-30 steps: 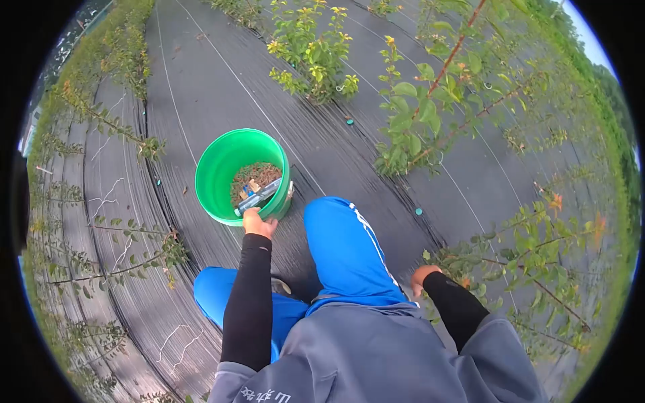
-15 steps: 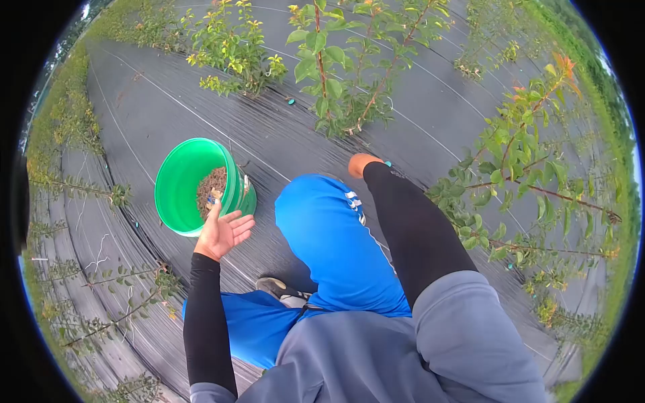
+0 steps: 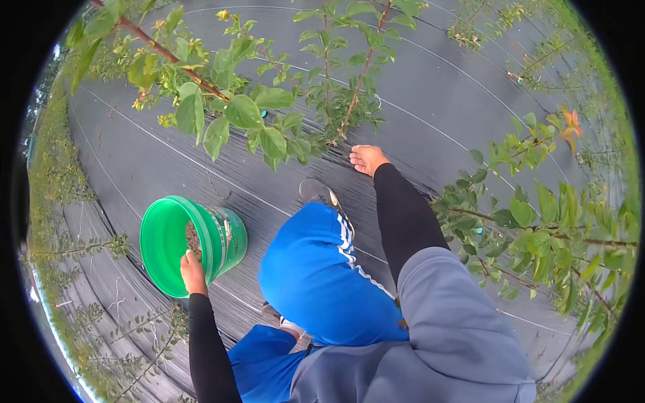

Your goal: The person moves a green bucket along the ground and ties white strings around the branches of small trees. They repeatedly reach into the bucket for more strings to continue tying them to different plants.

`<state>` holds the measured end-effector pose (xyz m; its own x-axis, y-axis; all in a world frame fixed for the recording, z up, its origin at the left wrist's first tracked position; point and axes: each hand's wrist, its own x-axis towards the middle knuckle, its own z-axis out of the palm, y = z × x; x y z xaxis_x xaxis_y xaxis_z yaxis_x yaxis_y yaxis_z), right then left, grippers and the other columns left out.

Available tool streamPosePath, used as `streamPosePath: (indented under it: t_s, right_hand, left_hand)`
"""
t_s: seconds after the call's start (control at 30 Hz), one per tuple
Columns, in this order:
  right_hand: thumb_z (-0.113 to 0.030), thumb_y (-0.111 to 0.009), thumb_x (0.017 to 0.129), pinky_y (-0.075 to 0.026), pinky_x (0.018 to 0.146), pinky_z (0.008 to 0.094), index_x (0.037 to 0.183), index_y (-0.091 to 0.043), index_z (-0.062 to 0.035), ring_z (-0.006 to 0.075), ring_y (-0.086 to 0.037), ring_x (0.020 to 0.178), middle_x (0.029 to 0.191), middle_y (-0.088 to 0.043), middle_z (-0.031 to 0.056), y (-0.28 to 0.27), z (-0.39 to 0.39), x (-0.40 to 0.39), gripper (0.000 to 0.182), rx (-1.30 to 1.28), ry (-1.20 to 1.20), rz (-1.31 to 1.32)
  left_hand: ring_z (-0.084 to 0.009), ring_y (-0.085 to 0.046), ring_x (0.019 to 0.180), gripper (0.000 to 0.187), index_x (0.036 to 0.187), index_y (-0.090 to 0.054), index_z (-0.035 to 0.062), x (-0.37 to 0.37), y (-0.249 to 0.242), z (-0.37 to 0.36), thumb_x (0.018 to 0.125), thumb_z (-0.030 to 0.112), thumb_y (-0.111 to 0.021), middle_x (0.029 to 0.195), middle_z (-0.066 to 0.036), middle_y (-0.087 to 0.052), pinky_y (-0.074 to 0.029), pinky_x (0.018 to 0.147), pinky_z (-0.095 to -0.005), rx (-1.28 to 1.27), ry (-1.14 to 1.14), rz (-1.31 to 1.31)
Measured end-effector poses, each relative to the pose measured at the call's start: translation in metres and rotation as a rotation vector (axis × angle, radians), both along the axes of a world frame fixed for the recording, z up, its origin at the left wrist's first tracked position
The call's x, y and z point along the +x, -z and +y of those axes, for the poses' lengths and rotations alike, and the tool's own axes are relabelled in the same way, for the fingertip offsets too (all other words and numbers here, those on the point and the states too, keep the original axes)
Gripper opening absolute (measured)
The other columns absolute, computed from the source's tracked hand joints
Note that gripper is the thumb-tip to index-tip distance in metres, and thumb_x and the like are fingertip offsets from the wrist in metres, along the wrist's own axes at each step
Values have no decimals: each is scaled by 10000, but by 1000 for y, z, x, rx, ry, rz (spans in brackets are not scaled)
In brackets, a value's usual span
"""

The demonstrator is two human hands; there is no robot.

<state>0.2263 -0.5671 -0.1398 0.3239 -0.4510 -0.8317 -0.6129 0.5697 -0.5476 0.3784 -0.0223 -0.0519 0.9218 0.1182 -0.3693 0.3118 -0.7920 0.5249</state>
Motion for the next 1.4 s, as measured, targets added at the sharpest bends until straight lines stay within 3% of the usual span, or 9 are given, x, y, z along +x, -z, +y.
streamPosePath:
  t_s: [0.13, 0.47, 0.6, 0.63, 0.73, 0.8, 0.97, 1.33, 1.4]
  right_hand:
    - [-234, -536, 911, -476, 610, 312, 1038, -592, -80, 156, -601, 717, 900, -640, 47, 45, 0, 22, 207, 150, 254, -151]
    - [-270, -577, 905, -397, 523, 297, 852, -550, -109, 139, -515, 588, 746, -579, 23, 95, 6, 52, 171, 401, 730, -391]
    - [-270, -593, 897, -386, 510, 289, 838, -546, -115, 138, -491, 574, 720, -550, 14, 93, 9, 53, 173, 517, 821, -522]
    - [-271, -589, 900, -383, 508, 286, 834, -545, -118, 136, -480, 568, 706, -535, 9, 97, 9, 54, 172, 516, 835, -505]
    - [-281, -575, 908, -381, 505, 284, 813, -540, -119, 135, -468, 561, 677, -500, 1, 106, 8, 54, 191, 509, 862, -453]
    - [-278, -551, 921, -379, 510, 284, 821, -557, -114, 135, -459, 568, 681, -506, 0, 111, 12, 49, 192, 461, 879, -466]
    - [-108, -548, 804, -494, 680, 411, 924, -593, -71, 266, -603, 784, 882, -626, 119, 100, 27, 25, 134, 594, 753, -673]
    - [57, -470, 654, -492, 696, 397, 1131, -514, -35, 260, -586, 815, 947, -604, 128, 107, 31, 27, 488, 528, 825, -866]
    - [21, -449, 738, -496, 672, 387, 1171, -492, -47, 245, -594, 783, 954, -609, 125, 107, 26, 28, 440, 491, 832, -820]
  left_hand:
    - [-315, -612, 883, 381, 1061, -610, 57, -8, -23, -28, 910, 355, -427, 974, -162, -643, -447, 783, -410, 201, -6, -7]
    - [-226, -558, 848, 419, 1131, -560, -47, -12, -25, -30, 918, 297, -453, 943, -139, -613, -427, 776, -332, 85, 17, -78]
    - [-230, -543, 878, 397, 1119, -563, -54, -11, 17, 18, 916, 270, -455, 975, -148, -601, -411, 813, -329, 241, 241, -200]
    - [-240, -543, 904, 390, 1123, -562, -55, -11, -6, -11, 914, 257, -454, 1003, -164, -599, -405, 836, -333, 34, -7, -114]
    - [-260, -547, 933, 393, 1129, -557, -60, -12, -27, -37, 912, 250, -452, 1036, -181, -600, -405, 854, -342, 79, -52, -58]
    - [-222, -536, 805, 374, 1142, -540, -31, -14, -21, -30, 915, 252, -449, 925, -144, -590, -425, 739, -335, 112, 2, -109]
    - [-268, -549, 953, 391, 1136, -549, -63, -10, -17, -20, 913, 240, -442, 1062, -195, -593, -404, 874, -347, 134, 0, -64]
    - [-259, -543, 935, 376, 1126, -535, -84, -8, -1, 0, 911, 212, -449, 1038, -199, -589, -404, 869, -338, 41, 15, -81]
    - [-245, -553, 932, 375, 1125, -546, -76, -6, -2, 0, 894, 200, -443, 1039, -183, -597, -414, 862, -331, 41, -8, -56]
